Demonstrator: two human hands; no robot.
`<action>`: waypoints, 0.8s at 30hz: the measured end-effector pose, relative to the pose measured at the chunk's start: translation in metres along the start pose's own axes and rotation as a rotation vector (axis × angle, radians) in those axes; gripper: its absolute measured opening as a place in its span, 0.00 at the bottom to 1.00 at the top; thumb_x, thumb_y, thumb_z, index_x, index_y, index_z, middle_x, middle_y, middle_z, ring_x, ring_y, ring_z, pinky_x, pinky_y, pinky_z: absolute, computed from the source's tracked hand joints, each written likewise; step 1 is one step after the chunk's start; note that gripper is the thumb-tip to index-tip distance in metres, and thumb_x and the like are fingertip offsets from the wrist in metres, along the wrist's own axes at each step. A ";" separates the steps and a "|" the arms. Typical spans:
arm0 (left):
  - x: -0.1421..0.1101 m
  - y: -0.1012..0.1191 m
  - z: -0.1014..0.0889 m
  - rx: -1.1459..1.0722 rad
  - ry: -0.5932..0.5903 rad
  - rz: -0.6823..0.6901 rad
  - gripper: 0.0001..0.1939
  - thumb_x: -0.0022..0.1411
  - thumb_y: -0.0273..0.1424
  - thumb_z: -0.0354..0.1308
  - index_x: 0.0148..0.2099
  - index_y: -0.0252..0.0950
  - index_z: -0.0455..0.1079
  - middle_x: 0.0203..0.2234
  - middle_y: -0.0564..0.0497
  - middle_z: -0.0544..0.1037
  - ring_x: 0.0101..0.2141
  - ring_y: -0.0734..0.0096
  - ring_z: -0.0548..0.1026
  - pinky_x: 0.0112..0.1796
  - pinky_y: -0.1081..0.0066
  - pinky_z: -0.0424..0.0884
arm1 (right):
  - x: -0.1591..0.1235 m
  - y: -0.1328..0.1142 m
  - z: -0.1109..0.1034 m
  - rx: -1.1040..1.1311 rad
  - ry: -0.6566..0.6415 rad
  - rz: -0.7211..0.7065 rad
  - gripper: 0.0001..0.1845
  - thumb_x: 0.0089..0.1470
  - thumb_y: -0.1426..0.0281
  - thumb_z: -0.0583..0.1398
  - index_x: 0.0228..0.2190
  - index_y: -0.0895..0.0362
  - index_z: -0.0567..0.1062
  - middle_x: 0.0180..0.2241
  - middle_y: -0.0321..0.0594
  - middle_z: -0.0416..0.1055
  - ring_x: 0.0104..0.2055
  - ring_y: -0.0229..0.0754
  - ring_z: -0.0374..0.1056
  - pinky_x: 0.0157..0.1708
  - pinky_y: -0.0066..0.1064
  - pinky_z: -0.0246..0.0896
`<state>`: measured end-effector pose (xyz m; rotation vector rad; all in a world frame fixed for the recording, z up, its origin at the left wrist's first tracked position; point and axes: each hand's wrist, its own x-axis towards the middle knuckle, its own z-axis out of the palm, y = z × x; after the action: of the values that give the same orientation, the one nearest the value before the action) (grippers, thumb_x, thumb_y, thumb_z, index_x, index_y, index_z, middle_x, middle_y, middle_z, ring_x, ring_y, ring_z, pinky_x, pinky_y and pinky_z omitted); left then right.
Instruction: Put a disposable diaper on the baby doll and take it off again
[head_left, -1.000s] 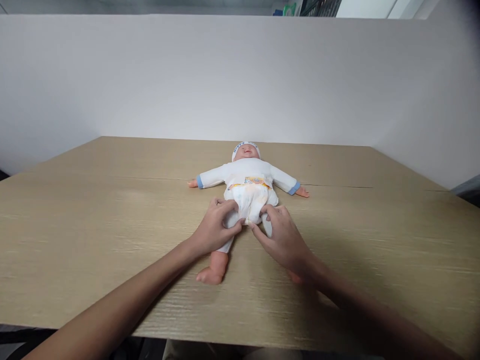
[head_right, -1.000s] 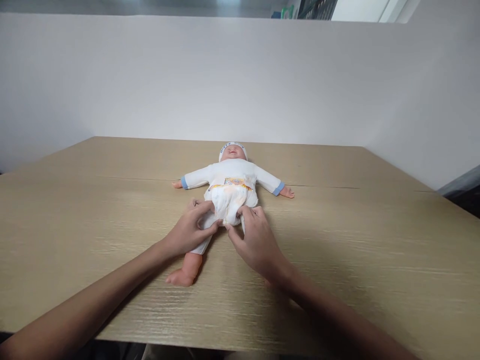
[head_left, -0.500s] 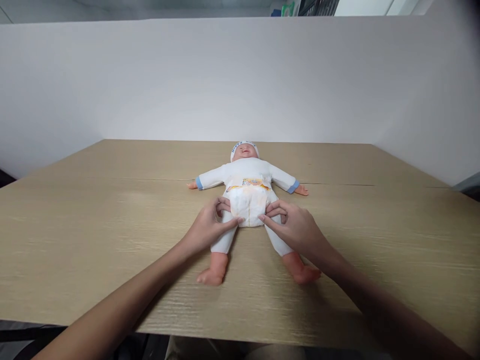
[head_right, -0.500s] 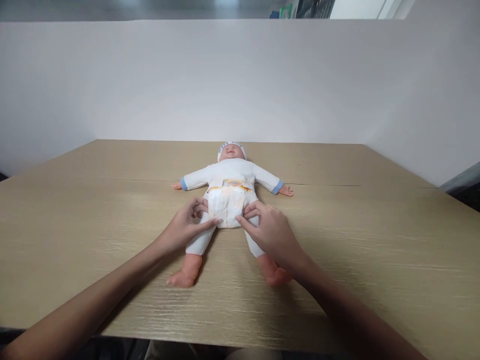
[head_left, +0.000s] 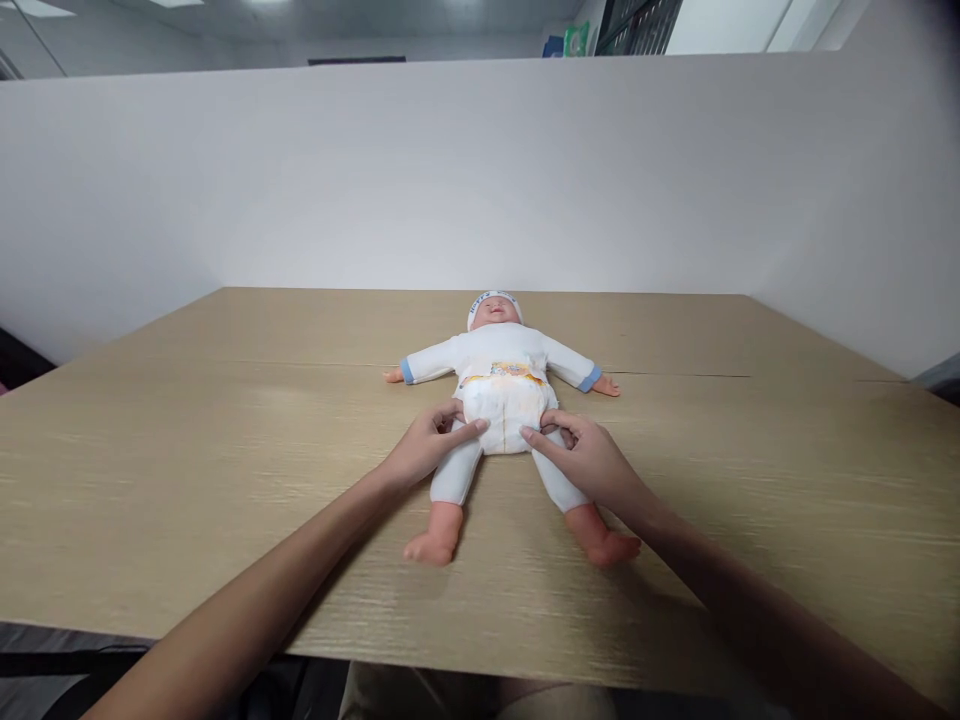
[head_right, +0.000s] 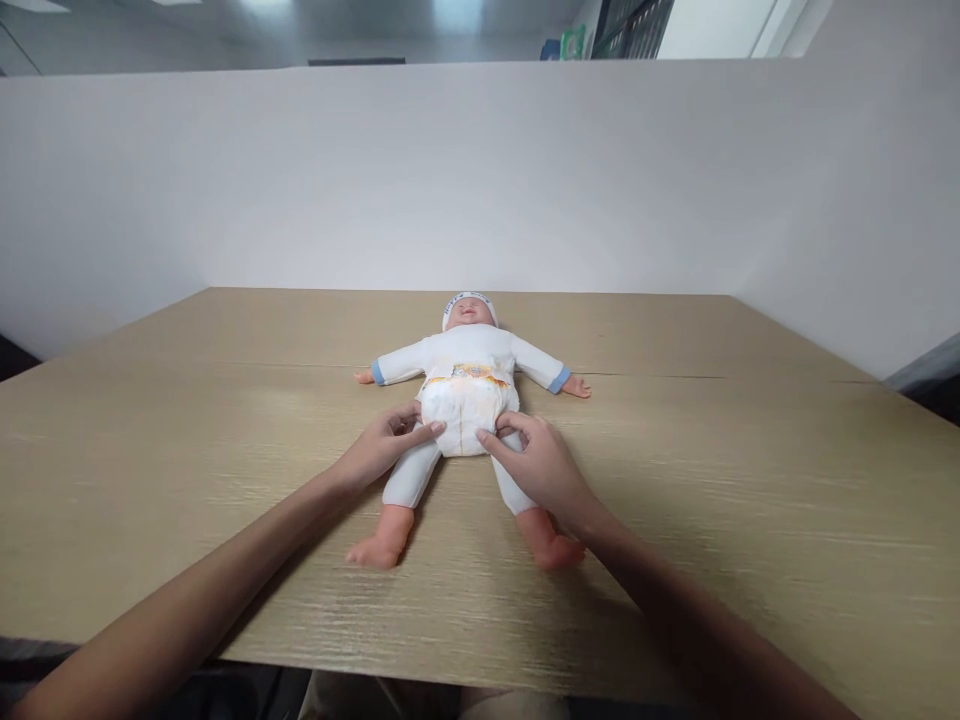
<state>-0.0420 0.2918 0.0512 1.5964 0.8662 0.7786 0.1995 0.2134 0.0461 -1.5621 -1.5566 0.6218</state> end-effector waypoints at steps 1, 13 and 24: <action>0.001 -0.001 0.000 -0.001 0.007 0.009 0.25 0.61 0.54 0.72 0.43 0.36 0.79 0.39 0.47 0.82 0.40 0.60 0.77 0.39 0.66 0.72 | 0.000 0.000 -0.001 -0.020 0.018 -0.006 0.18 0.63 0.51 0.65 0.32 0.52 0.80 0.34 0.37 0.80 0.36 0.48 0.71 0.38 0.38 0.61; 0.002 -0.014 0.001 0.013 0.159 0.082 0.26 0.56 0.48 0.78 0.47 0.35 0.77 0.35 0.49 0.83 0.34 0.67 0.76 0.36 0.69 0.67 | -0.009 0.006 0.002 -0.273 0.179 -0.248 0.12 0.67 0.57 0.67 0.37 0.50 0.86 0.42 0.41 0.84 0.45 0.56 0.70 0.48 0.47 0.65; 0.018 -0.019 -0.047 0.818 0.396 0.359 0.19 0.76 0.42 0.58 0.61 0.37 0.69 0.59 0.40 0.77 0.58 0.52 0.72 0.60 0.55 0.67 | 0.024 0.049 -0.034 -0.409 0.373 -0.368 0.15 0.68 0.61 0.60 0.50 0.54 0.77 0.49 0.49 0.78 0.50 0.56 0.71 0.55 0.47 0.66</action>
<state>-0.0751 0.3331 0.0415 2.4091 1.3066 1.0969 0.2574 0.2352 0.0296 -1.5105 -1.6802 -0.1970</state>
